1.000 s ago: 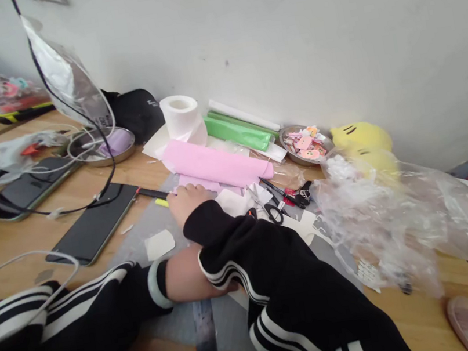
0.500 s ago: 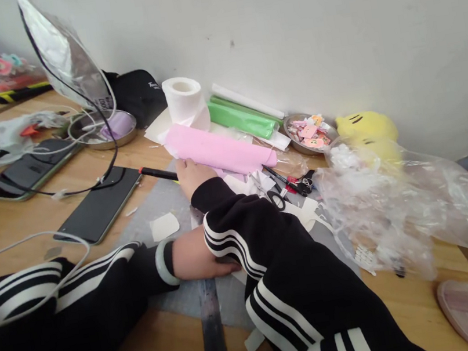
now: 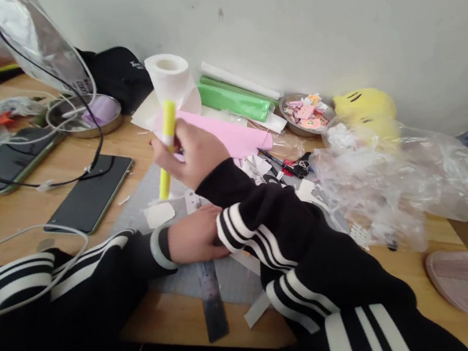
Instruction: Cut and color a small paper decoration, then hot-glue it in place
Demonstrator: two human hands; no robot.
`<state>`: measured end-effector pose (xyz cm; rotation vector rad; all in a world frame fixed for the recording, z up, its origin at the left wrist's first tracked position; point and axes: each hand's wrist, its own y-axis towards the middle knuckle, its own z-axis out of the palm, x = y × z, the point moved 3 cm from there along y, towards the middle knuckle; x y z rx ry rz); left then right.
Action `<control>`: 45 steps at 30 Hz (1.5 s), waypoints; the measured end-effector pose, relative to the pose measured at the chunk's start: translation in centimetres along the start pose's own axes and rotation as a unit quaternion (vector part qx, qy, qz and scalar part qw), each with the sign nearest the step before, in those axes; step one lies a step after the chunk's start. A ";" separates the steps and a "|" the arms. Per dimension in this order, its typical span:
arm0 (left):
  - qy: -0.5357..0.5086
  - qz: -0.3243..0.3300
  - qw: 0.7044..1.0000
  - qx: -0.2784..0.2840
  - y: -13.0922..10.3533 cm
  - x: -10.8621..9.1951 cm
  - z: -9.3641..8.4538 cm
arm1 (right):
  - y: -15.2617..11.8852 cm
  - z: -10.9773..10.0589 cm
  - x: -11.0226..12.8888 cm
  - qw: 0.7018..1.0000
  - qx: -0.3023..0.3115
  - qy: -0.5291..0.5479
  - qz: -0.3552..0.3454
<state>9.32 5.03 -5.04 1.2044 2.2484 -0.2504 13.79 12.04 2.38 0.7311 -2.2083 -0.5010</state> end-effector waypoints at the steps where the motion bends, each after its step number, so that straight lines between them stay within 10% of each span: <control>1: 0.006 0.000 1.000 0.016 0.1 -0.1 0.0 | -0.7 -1.3 0.1 0.997 -0.041 0.061 0.011; 6: 0.027 -0.011 0.999 0.037 0.3 -0.2 -0.1 | -8.0 -4.9 -2.6 0.909 -0.147 0.320 0.223; 9: 0.023 -0.015 0.999 0.044 0.3 -0.2 0.0 | -12.0 -4.7 -5.1 0.808 -0.107 0.458 0.355; 12: 0.014 -0.016 0.998 0.056 0.3 -0.2 0.0 | -13.6 -4.1 -6.3 0.682 -0.055 0.548 0.481; 16: 0.003 -0.017 0.998 0.058 0.3 -0.1 0.1 | -13.2 -4.3 -6.4 0.605 -0.065 0.611 0.506; 33: 0.010 -0.015 0.998 0.061 0.3 0.4 0.3 | -12.8 -5.1 -6.6 0.536 0.015 0.689 0.488; 45: 0.015 -0.021 0.997 0.072 0.3 0.2 0.2 | -13.3 -5.3 -6.4 0.577 0.080 0.639 0.502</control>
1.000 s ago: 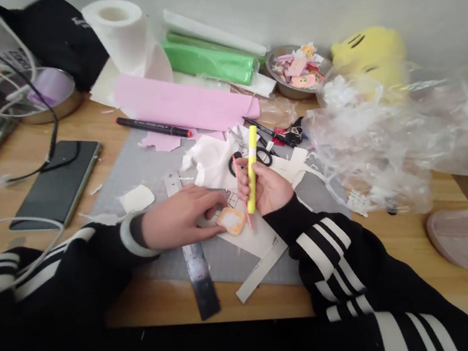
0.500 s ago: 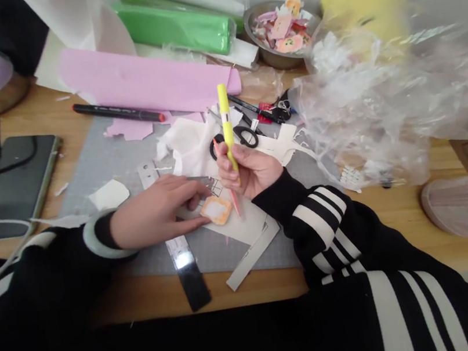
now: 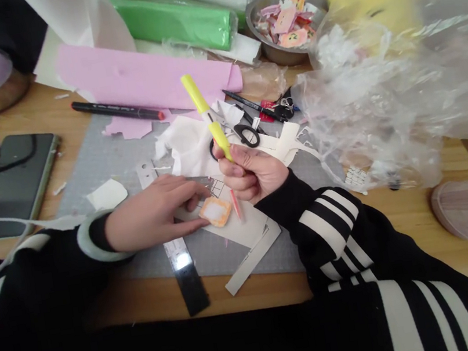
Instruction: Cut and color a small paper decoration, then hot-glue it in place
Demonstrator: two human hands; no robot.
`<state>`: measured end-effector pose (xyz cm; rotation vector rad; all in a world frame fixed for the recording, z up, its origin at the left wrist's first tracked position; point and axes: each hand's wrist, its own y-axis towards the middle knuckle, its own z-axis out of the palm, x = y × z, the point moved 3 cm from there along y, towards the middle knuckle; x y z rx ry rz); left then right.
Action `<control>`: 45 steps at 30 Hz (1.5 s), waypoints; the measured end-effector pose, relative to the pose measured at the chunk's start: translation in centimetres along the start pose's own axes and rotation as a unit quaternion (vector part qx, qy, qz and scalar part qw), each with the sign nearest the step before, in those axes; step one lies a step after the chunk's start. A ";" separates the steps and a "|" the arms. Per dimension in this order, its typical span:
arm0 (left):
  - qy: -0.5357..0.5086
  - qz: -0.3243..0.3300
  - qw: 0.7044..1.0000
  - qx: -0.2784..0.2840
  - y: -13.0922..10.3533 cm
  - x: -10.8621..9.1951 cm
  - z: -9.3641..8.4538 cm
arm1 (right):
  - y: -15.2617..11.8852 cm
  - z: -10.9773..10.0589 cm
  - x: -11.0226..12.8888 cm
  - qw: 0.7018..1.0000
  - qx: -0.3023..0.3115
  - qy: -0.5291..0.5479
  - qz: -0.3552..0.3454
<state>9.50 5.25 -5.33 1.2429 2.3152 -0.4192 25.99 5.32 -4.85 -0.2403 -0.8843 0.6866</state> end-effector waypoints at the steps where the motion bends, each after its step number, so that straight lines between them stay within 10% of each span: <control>1: -0.002 -0.001 1.000 0.002 0.0 0.0 0.0 | 0.2 -0.1 -0.1 1.000 -0.002 0.004 -0.009; 26: -0.003 -0.004 1.000 0.001 0.0 0.1 0.1 | 0.5 -0.1 -1.3 0.994 0.041 -0.097 -0.003; 38: -0.012 0.004 1.000 0.014 0.1 0.1 0.1 | -1.4 0.7 -2.5 0.888 0.185 -0.406 -0.111; 45: -0.007 0.001 1.000 0.007 0.1 0.1 0.0 | -1.3 0.7 -2.5 0.873 0.209 -0.424 -0.118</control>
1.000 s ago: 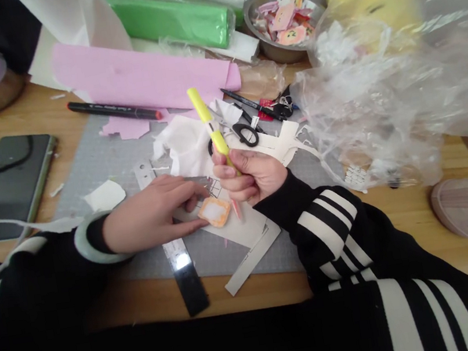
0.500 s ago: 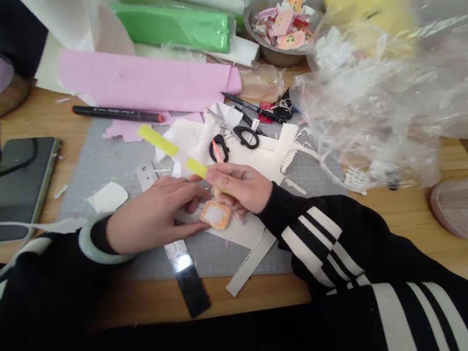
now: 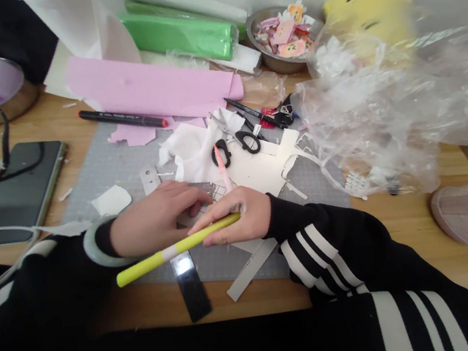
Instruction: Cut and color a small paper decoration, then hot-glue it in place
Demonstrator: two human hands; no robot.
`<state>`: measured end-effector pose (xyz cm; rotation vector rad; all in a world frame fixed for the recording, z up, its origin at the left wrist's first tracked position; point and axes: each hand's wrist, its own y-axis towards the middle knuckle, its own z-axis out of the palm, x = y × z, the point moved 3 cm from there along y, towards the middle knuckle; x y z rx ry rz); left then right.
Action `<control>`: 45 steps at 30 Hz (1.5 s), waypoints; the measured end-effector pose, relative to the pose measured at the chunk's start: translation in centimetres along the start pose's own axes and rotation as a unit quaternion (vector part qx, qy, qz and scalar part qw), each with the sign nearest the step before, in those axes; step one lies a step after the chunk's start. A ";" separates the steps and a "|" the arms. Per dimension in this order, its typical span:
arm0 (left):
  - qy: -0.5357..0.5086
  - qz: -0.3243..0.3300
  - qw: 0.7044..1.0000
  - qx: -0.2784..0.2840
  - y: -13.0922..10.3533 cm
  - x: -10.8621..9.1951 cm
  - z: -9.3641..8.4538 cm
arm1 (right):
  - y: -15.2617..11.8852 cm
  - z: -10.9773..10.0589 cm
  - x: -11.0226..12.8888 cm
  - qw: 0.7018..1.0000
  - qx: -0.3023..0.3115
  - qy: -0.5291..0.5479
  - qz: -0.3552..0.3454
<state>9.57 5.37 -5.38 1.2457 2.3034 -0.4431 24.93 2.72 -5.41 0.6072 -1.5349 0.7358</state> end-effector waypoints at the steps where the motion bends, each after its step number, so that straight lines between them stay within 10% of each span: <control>1: -0.001 0.000 1.000 -0.001 0.0 0.1 0.0 | 0.0 0.0 0.0 1.000 0.000 0.000 0.002; 15: 0.007 0.011 1.000 -0.018 -0.1 -0.1 0.0 | 0.3 -3.8 1.2 0.966 -0.144 0.209 0.053; 20: -0.007 0.008 1.000 -0.013 -0.1 0.0 0.0 | -1.1 -5.6 1.7 0.931 -0.326 0.050 -0.158; 23: -0.007 0.007 1.000 -0.015 -0.1 0.1 0.0 | -1.9 -5.7 1.7 0.871 -0.434 -0.166 -0.157; 29: -0.006 0.008 1.000 -0.014 -0.1 0.0 0.1 | -0.5 -5.5 0.3 0.843 -0.322 -0.416 -0.107; 34: -0.005 0.007 1.000 -0.012 -0.1 0.1 0.2 | -0.5 -5.9 -0.7 0.927 -0.344 -0.126 -0.081; 37: -0.008 0.007 1.000 -0.012 -0.1 0.1 0.1 | 0.0 -5.3 -0.7 0.959 -0.259 0.105 -0.038; 45: -0.006 0.011 1.000 -0.015 -0.1 0.0 0.0 | 0.6 -4.2 1.2 0.879 -0.259 0.375 0.141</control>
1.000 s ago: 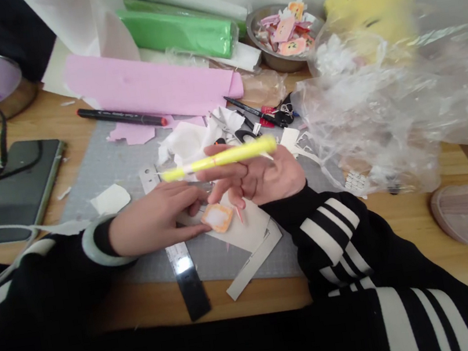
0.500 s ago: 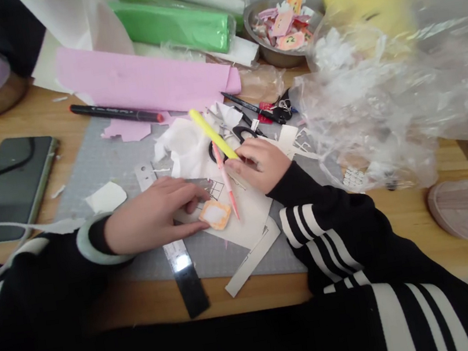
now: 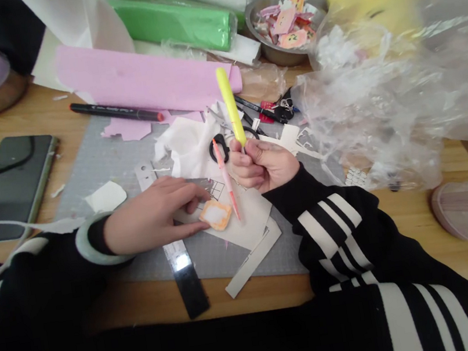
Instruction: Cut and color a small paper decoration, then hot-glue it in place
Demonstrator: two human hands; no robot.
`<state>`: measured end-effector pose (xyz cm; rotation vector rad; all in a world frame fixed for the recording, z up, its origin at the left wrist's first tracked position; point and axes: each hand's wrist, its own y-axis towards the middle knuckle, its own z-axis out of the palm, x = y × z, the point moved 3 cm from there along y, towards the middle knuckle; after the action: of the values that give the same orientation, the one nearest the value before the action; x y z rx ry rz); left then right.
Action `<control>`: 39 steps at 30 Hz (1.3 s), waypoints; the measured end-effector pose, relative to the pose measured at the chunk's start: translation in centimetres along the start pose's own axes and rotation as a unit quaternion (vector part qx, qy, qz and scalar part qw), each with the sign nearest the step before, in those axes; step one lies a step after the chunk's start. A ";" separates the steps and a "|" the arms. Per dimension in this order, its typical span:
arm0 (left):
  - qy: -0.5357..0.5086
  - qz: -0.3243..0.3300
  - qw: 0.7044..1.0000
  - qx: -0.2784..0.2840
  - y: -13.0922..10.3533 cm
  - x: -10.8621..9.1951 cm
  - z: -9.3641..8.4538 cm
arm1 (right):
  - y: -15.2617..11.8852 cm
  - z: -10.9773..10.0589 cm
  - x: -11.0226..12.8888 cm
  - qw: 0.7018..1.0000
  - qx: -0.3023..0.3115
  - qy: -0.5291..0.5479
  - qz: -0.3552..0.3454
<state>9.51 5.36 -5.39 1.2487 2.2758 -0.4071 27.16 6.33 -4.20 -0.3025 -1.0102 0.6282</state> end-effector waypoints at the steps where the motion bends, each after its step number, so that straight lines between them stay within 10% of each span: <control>1: -0.001 0.001 1.000 -0.001 0.0 0.0 0.0 | -0.2 0.2 0.0 0.999 0.011 0.005 0.032; 5: 0.000 0.003 1.000 -0.002 0.0 0.0 0.1 | -0.8 0.4 -0.7 0.992 0.098 -0.001 0.079; 10: 0.002 0.007 1.000 -0.002 0.0 0.0 0.1 | -0.4 0.1 -1.3 0.981 0.186 -0.050 -0.021; 20: 0.000 -0.002 1.000 0.001 0.0 -0.1 0.0 | 0.9 -0.9 -1.8 0.972 0.108 -0.131 -0.161; 39: -0.005 -0.001 1.000 -0.003 0.0 -0.1 0.0 | -1.5 1.0 -3.3 0.836 0.106 -0.493 -0.216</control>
<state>9.59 5.29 -5.29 1.2401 2.2682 -0.4052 25.58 3.08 -5.15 0.5150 -1.9072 0.4531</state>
